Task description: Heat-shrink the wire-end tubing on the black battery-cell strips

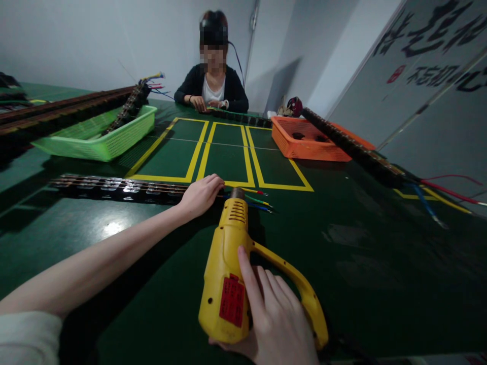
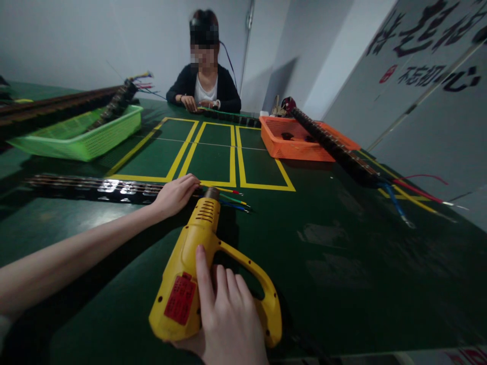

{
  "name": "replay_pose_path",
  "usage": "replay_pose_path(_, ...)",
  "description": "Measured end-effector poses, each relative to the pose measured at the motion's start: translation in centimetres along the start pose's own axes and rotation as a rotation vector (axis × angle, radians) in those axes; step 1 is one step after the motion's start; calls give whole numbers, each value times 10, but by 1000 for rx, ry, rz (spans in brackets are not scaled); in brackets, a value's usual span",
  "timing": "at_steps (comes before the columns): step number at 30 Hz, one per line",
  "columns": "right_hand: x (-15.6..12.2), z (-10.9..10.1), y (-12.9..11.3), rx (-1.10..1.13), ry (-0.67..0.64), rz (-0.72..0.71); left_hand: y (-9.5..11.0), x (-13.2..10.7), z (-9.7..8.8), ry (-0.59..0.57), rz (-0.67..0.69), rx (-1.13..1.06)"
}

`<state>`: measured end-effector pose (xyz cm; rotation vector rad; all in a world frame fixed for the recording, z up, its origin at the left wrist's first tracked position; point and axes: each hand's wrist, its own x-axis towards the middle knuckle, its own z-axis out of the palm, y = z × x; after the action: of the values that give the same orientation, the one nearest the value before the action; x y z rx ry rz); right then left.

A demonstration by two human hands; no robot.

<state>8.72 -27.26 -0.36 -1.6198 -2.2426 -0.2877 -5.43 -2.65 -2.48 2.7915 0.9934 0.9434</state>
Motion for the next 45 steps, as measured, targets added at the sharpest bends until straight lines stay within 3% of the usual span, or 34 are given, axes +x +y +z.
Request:
replay_pose_path(9,-1,-1,4,18,-26,-4,-1,0,-2,-28,35,27)
replay_pose_path(23,-20,-8,35,-41,-31,15,-3,0,-3,-32,44,4)
replay_pose_path(31,-22,-6,41,-88,11,37,-2,1,-3,-39,44,3)
replay_pose_path(39,-11,0,23,-18,29,81,-3,1,-2,-20,60,28)
replay_pose_path(45,2,0,-1,10,-18,-20,-2,0,-2,-28,42,2)
